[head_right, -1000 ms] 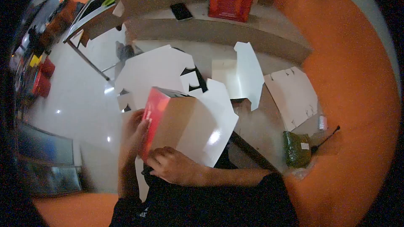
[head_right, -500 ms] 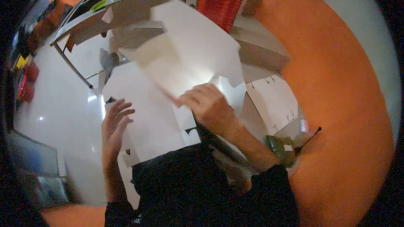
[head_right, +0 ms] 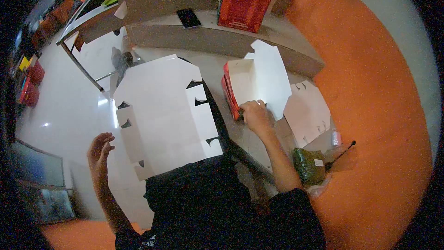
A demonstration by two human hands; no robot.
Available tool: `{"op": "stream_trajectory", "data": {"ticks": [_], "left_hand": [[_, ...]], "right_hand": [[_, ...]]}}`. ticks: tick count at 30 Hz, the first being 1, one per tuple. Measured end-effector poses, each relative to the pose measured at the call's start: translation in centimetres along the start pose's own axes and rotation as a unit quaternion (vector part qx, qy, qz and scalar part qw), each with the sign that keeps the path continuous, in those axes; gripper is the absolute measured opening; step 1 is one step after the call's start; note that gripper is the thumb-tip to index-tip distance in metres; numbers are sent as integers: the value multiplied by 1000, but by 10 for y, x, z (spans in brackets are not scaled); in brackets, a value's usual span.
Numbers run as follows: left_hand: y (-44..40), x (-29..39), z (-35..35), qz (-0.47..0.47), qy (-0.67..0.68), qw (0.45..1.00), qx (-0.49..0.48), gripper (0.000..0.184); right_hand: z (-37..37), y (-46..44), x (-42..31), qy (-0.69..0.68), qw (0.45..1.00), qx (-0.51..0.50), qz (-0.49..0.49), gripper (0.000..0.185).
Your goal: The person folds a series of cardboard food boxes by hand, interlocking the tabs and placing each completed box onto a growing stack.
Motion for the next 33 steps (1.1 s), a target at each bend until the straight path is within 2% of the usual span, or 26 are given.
{"op": "stream_trajectory", "data": {"ticks": [2, 5, 8, 11, 17, 20, 23, 26, 29, 31, 32, 33], "left_hand": [[1, -6, 1, -13, 0, 1000, -4, 27], [4, -14, 7, -28, 8, 1000, -1, 26], [7, -16, 8, -33, 9, 999, 12, 25], [11, -23, 7, -26, -15, 999, 20, 26], [25, -40, 14, -42, -70, 996, 42, 25], [28, -49, 16, -41, -56, 997, 43, 25], [34, -44, 21, -36, -96, 993, 60, 26], [37, -41, 29, -26, -133, 986, 97, 30], [33, -39, 35, -23, -157, 979, 127, 31], [28, -43, 34, -38, -205, 970, 129, 31], [26, -45, 35, -16, -201, 972, 122, 31], [25, -43, 34, -16, -207, 971, 122, 31]], "right_hand": [[-3, 7, -2, 30, 995, -84, 53, 19], [36, 17, 18, 98, 971, -209, 62, 19], [19, 22, 11, 111, 971, -198, 79, 20], [-2, 28, 5, 72, 995, -56, 37, 14], [33, 47, 36, 119, 988, -99, -15, 30], [21, 44, 37, 93, 990, -101, -15, 29], [-10, 36, 24, 102, 988, -106, 51, 28], [-38, 28, -8, 21, 996, 70, 58, 26], [-19, 18, -48, -209, 960, 106, 153, 34], [24, 7, -71, -286, 940, -13, 188, 41], [27, 4, -80, -251, 958, 48, 132, 40], [29, 5, -80, -270, 950, 56, 144, 39]]}}
Point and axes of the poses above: each hand's wrist, its own y-axis away from the middle knuckle, its own z-axis out of the palm, x = y × z, the point moved 10 cm from there along -y, towards the middle knuckle, and after that the axes turned 1 degree about -z, right-handed, at the moved point
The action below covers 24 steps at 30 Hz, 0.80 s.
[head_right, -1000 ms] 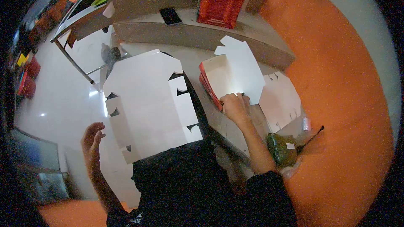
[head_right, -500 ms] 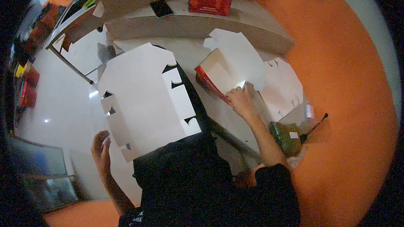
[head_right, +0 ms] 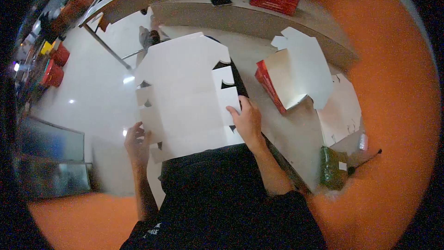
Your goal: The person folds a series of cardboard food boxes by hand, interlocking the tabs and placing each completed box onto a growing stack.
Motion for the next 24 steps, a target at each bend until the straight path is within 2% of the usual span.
{"op": "stream_trajectory", "data": {"ticks": [3, 6, 7, 10, 11, 13, 16, 19, 20, 22, 23, 24], "left_hand": [[-1, 2, 0, -1, -16, 1000, 6, 31], [-1, 1, -2, 13, -30, 999, 27, 33], [-1, 2, -3, -10, -37, 999, 21, 34], [1, 7, -5, 19, -70, 997, 30, 35], [2, 12, -6, 34, -75, 996, 39, 35], [4, 22, -9, 65, -85, 993, 56, 35], [2, 35, -12, 118, -112, 984, 75, 34], [-7, 24, -11, -40, 62, 997, 33, 28], [-10, 20, -7, -55, 93, 994, 16, 28], [-19, 4, -5, -84, 153, 984, -20, 28], [-21, -11, 9, -88, 176, 977, -83, 25], [-21, -3, 7, -72, 169, 980, -73, 23]], "right_hand": [[-8, 9, -8, -28, 999, 21, 17, 34], [-23, 12, -29, -52, 994, 89, -39, 31], [-20, 12, -24, -51, 997, 64, 0, 26], [-41, 20, -57, 64, 959, 192, -199, 25], [-41, 16, -40, -34, 978, 155, -134, 26], [-35, 17, -16, -225, 971, 76, -1, 27], [-41, 11, -33, -410, 911, 11, 34, 27], [-31, 3, -32, -490, 870, -14, 53, 26], [-28, 3, -32, -513, 856, -19, 66, 26], [-15, 9, -37, -589, 794, -50, 143, 28], [-8, 14, -39, -624, 757, -64, 181, 30], [-1, 15, -42, -597, 773, -91, 194, 30]]}}
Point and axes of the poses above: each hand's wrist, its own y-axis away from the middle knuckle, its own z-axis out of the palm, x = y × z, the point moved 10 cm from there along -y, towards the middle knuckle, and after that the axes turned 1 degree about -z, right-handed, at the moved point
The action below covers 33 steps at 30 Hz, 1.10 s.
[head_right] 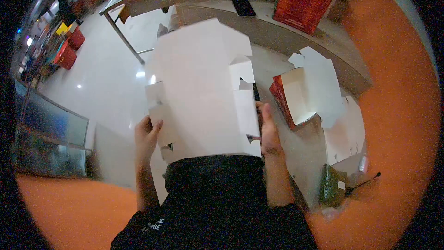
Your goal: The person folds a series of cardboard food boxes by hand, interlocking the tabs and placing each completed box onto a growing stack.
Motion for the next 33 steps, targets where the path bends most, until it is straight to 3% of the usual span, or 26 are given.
{"op": "stream_trajectory", "data": {"ticks": [2, 4, 6, 8, 10, 13, 17, 19, 21, 23, 26, 27, 30, 31, 33], "left_hand": [[9, 17, 7, 34, -16, 999, 15, 21], [17, 21, 15, 51, 3, 998, 40, 16], [26, 26, 28, 71, -3, 997, 33, 14], [32, 33, 45, 95, -32, 995, -6, 12], [35, 21, 58, 160, -195, 968, -8, 12], [39, 29, 77, 235, -326, 916, 17, 16], [35, 61, 92, 192, -268, 942, -69, 22], [35, 72, 106, 77, -97, 985, -120, 26], [29, 75, 126, -13, 35, 977, -210, 31], [19, 82, 130, 25, 108, 976, -190, 31], [8, 101, 120, 47, 201, 967, -152, 27], [4, 108, 111, 52, 220, 965, -131, 27], [-5, 130, 84, 67, 249, 964, -62, 31], [-6, 139, 80, 83, 272, 957, -51, 30], [-6, 149, 74, 103, 304, 946, -45, 29]], "right_hand": [[1, -2, 13, 68, 996, -11, 52, 32], [13, -12, 24, 156, 975, -153, 31, 29], [7, -13, 51, 168, 973, -111, 115, 39], [-2, -25, 71, 304, 946, -86, 68, 53], [-9, -33, 72, 391, 919, -41, -28, 55], [0, -27, 61, 449, 891, -29, -64, 55], [3, -29, 50, 320, 940, -68, -94, 46], [17, -28, 40, 218, 967, -105, -85, 41], [30, -28, 36, 189, 967, -142, -99, 34], [39, -25, 32, 212, 957, -173, -93, 19], [31, -20, 26, 98, 983, -152, -25, 27], [34, -12, 8, 59, 981, -172, -64, 42], [57, 38, -47, 152, 914, -214, -309, 46], [67, 52, -57, 186, 894, -226, -339, 49], [89, 75, -73, 330, 800, -233, -445, 47]]}}
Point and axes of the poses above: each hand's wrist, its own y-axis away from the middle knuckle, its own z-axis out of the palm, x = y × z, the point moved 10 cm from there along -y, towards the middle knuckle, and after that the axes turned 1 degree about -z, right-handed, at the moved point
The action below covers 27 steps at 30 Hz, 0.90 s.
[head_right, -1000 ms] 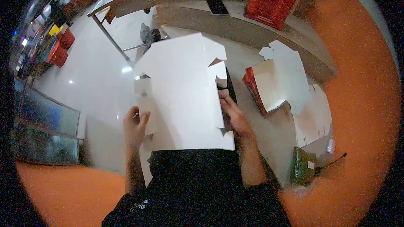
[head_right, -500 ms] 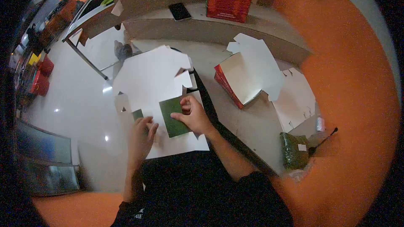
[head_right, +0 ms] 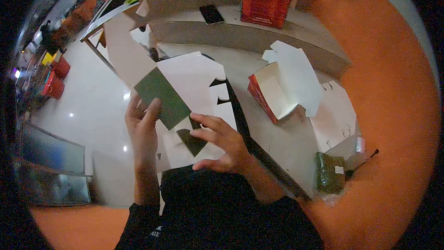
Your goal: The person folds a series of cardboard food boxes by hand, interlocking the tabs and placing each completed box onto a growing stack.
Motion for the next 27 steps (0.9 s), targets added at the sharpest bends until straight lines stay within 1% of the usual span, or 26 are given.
{"op": "stream_trajectory", "data": {"ticks": [1, 2, 5, 6, 9, 11, 12, 15, 16, 17, 18, 19, 20, 21, 22, 23, 24, 25, 26, 27], "left_hand": [[0, 3, 0, 1, 9, 1000, -5, 28], [0, 5, 0, 1, 19, 1000, -11, 28], [6, 7, 7, -30, 65, 997, -41, 27], [8, 7, 11, -30, 65, 996, -49, 27], [16, 1, 21, -32, 48, 996, -73, 27], [19, -6, 24, -33, 10, 996, -88, 27], [22, -9, 29, -51, -20, 994, -98, 29], [34, -20, 45, -70, -58, 987, -136, 31], [35, -22, 47, -39, -60, 985, -158, 36], [36, -23, 44, 31, -171, 972, -159, 36], [39, -25, 40, 100, -280, 942, -158, 36], [46, -25, 38, 167, -383, 895, -153, 36], [58, -22, 36, 230, -475, 837, -141, 43], [53, -22, 36, 196, -413, 874, -162, 40], [44, -20, 39, 161, -349, 905, -183, 37], [38, -19, 40, 125, -283, 929, -203, 35], [29, -28, 22, 139, -345, 916, -151, 29], [21, 7, 36, 89, -309, 935, -148, 16], [21, 15, 41, 122, -354, 909, -185, 18], [21, 22, 42, 155, -397, 877, -221, 21]], "right_hand": [[6, -3, -11, 86, 995, -27, -49, 48], [7, -6, -15, 134, 988, -8, -69, 54], [12, -12, -16, 240, 966, -24, -89, 48], [10, -13, -17, 262, 960, -12, -97, 44], [8, -16, -12, 303, 949, 2, -86, 42], [4, -18, -5, 303, 950, 24, -71, 40], [4, -18, -2, 303, 950, 34, -64, 39], [-2, -11, 17, 266, 959, 93, 30, 39], [-2, -9, 19, 255, 960, 108, 45, 39], [-2, -7, 21, 244, 960, 123, 60, 38], [-3, -5, 23, 233, 960, 138, 75, 38], [2, -4, 25, 220, 965, 128, 61, 36], [6, -1, 30, 206, 970, 118, 46, 34], [10, -2, 30, 193, 975, 108, 33, 32], [10, -5, 35, 172, 978, 105, 46, 25], [8, -7, 33, 153, 981, 103, 56, 25], [5, -9, 27, 132, 984, 101, 66, 25], [0, -11, 21, 113, 986, 100, 76, 26], [-6, -16, 4, 147, 983, 105, 30, 27], [-12, -21, -3, 165, 982, 94, 11, 28]]}}
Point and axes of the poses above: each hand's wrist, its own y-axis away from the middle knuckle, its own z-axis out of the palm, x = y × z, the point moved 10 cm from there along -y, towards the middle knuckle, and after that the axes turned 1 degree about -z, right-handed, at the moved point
